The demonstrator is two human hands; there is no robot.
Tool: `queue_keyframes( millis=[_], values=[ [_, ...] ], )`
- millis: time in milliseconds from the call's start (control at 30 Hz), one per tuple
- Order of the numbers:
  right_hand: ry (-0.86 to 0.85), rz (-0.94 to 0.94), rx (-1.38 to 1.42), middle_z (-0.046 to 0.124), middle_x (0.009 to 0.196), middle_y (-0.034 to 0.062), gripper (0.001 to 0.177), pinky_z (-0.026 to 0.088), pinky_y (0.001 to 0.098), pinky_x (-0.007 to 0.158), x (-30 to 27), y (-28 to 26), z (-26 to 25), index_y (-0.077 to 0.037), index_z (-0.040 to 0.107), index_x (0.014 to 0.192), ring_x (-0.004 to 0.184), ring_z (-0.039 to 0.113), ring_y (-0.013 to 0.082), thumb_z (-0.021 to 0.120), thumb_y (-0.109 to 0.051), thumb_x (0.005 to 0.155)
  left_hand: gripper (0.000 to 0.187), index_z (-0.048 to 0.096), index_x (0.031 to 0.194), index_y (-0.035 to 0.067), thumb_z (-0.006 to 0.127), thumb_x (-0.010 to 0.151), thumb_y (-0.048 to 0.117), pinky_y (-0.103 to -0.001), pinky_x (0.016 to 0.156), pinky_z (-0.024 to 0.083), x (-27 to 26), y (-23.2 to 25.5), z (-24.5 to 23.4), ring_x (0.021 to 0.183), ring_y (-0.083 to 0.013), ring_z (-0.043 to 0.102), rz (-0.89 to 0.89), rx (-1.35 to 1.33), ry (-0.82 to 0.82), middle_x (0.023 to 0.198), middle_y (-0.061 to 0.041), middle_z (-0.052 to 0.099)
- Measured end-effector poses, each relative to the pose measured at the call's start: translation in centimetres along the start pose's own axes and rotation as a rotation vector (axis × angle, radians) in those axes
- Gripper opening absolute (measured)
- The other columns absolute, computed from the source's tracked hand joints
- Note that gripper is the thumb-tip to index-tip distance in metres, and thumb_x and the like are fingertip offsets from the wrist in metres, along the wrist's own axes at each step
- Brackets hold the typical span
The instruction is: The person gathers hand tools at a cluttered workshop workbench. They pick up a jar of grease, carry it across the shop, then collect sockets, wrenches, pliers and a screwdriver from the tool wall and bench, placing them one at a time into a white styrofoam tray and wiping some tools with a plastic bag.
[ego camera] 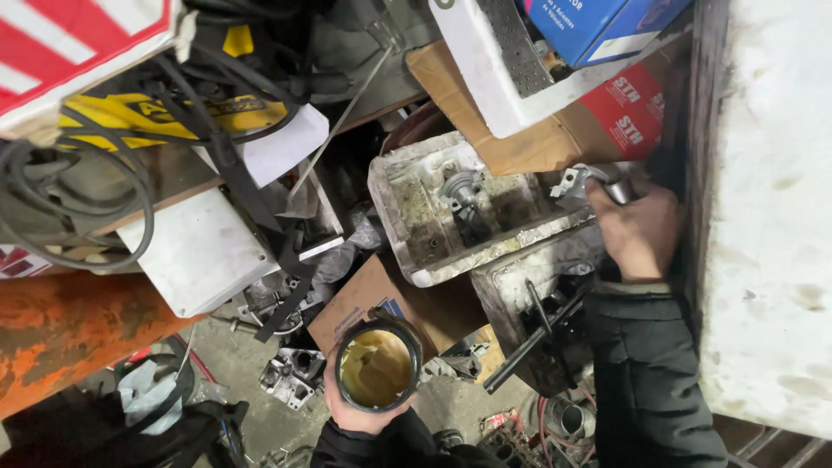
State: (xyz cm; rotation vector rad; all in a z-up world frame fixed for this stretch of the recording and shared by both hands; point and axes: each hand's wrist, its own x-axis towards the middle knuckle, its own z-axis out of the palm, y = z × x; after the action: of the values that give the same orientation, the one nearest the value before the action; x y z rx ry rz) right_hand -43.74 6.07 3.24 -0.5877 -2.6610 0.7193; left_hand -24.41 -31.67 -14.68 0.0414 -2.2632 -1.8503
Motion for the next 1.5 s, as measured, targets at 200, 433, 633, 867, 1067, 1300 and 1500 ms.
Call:
queue_keyframes(
  millis=[200, 433, 633, 867, 1067, 1300, 1500],
  values=[
    [-0.059, 0.11, -0.003, 0.073, 0.08, 0.0116, 0.03, 0.05, 0.0361, 0.066, -0.2, -0.9, 0.2, -0.005, 0.078, 0.099, 0.066, 0.066, 0.0193, 0.086, -0.032, 0.088, 0.124, 0.035, 0.148, -0.003, 0.1, 0.051, 0.036, -0.044, 0.105, 0.052, -6.1, 1.0, -3.0, 0.124, -0.0312, 0.062, 0.034, -0.022, -0.017, 0.138, -0.02, 0.056],
    [-0.214, 0.002, 0.068, 0.07, 0.073, 0.0122, 0.023, 0.048, 0.0337, 0.06, -1.8, -2.5, 1.2, -0.005, 0.078, 0.1, 0.062, 0.059, 0.0144, 0.079, -0.026, 0.091, 0.12, 0.034, 0.15, -0.003, 0.1, 0.057, 0.036, -0.044, 0.108, 0.051, -0.1, 2.5, -2.7, 0.127, -0.0312, 0.061, 0.083, -0.035, 0.001, 0.141, -0.02, 0.054],
    [-0.429, -0.117, 0.049, 0.07, 0.074, 0.0169, 0.022, 0.052, 0.0297, 0.06, -3.2, -5.6, 1.2, -0.004, 0.078, 0.102, 0.062, 0.064, 0.0144, 0.08, -0.018, 0.085, 0.117, 0.033, 0.151, -0.003, 0.099, 0.063, 0.036, -0.044, 0.11, 0.05, 10.4, 1.1, 1.5, 0.129, -0.0312, 0.059, 0.144, -0.067, 0.017, 0.143, -0.02, 0.053],
    [-0.519, -0.471, 0.128, 0.076, 0.085, 0.0135, 0.044, 0.059, 0.0357, 0.064, -7.2, -10.6, 4.3, -0.014, 0.074, 0.125, 0.069, 0.074, 0.0262, 0.073, -0.018, 0.081, 0.114, 0.032, 0.153, -0.002, 0.098, 0.069, 0.036, -0.044, 0.113, 0.049, 11.5, -13.2, 5.0, 0.131, -0.0313, 0.058, 0.198, -0.109, 0.001, 0.146, -0.02, 0.052],
    [-0.559, -0.437, -0.156, 0.071, 0.07, 0.0145, 0.043, 0.055, 0.0466, 0.058, -6.1, -10.0, 5.6, -0.019, 0.074, 0.119, 0.062, 0.069, 0.0349, 0.077, -0.03, 0.077, 0.111, 0.031, 0.155, -0.002, 0.098, 0.074, 0.036, -0.044, 0.116, 0.048, 15.7, -13.0, 4.3, 0.133, -0.0313, 0.057, 0.243, -0.119, 0.02, 0.148, -0.02, 0.051],
    [-0.462, -0.482, -0.271, 0.076, 0.096, 0.0124, 0.038, 0.056, 0.0464, 0.07, -0.3, -7.9, 4.7, -0.024, 0.078, 0.117, 0.081, 0.072, 0.0371, 0.076, -0.022, 0.079, 0.108, 0.03, 0.156, -0.002, 0.097, 0.081, 0.035, -0.044, 0.119, 0.047, 21.9, 6.3, 0.6, 0.135, -0.0314, 0.056, 0.261, -0.12, 0.089, 0.151, -0.02, 0.05],
    [-0.421, -0.362, -0.058, 0.054, 0.143, 0.0325, 0.065, 0.061, 0.0384, 0.087, -4.1, -5.6, 6.4, -0.018, 0.075, 0.131, 0.093, 0.074, 0.0343, 0.068, 0.003, 0.071, 0.105, 0.029, 0.158, -0.002, 0.097, 0.086, 0.035, -0.044, 0.121, 0.047, 21.1, 6.2, -2.0, 0.137, -0.0314, 0.055, 0.241, -0.148, 0.109, 0.154, -0.02, 0.049]
  ],
)
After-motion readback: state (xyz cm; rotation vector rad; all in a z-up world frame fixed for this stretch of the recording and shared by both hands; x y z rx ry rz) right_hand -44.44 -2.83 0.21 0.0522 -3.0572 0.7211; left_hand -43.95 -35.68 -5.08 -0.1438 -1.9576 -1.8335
